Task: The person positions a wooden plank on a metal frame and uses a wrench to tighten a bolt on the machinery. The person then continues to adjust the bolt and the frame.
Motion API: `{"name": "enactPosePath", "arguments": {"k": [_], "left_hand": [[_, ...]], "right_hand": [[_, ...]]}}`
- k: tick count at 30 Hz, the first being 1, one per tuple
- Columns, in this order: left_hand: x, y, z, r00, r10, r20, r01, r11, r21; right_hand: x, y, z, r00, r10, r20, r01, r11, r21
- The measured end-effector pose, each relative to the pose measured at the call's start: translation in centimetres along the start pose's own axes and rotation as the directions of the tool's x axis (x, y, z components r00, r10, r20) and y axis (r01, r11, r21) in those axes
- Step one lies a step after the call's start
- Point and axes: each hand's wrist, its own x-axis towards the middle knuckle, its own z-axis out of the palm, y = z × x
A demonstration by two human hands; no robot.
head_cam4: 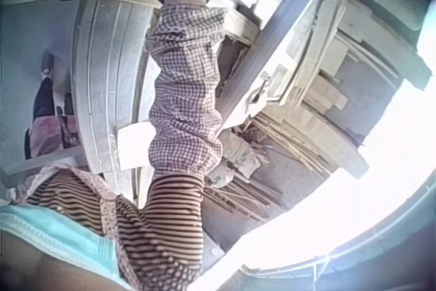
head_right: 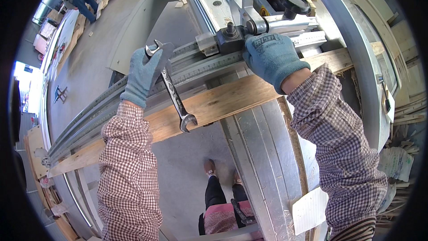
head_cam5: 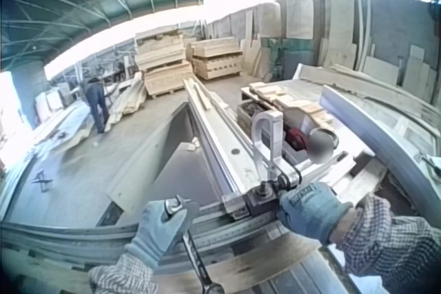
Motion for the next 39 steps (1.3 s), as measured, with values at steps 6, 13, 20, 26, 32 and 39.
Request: {"name": "enactPosePath", "arguments": {"k": [6,13,20,26,32,39], "left_hand": [[0.4,0.5,-0.2,0.994,-0.097,0.050,0.099,0.994,-0.039],[0.2,0.0,0.2,0.996,-0.088,-0.013,0.086,0.993,-0.077],[0.1,-0.9,0.3,0.980,-0.190,0.057,0.198,0.964,-0.177],[0.5,-0.6,0.2,0.967,-0.215,0.137,0.228,0.969,-0.092],[0.1,-1.7,0.6,0.981,-0.186,0.047,0.190,0.975,-0.118],[0.1,-1.6,-0.5,0.995,-0.041,0.095,0.062,0.972,-0.229]], "right_hand": [[0.0,0.1,0.0,1.000,0.002,0.013,-0.002,1.000,0.008],[0.1,0.2,0.3,1.000,-0.018,-0.024,0.019,1.000,0.007],[0.1,0.0,0.1,0.999,-0.036,-0.030,0.036,0.999,0.013],[0.0,0.2,0.4,1.000,-0.019,-0.018,0.019,1.000,0.007],[0.1,-0.2,0.3,1.000,-0.002,-0.019,0.003,0.998,0.068],[-3.1,0.1,-0.7,0.978,0.203,-0.049,-0.124,0.756,0.643]]}}
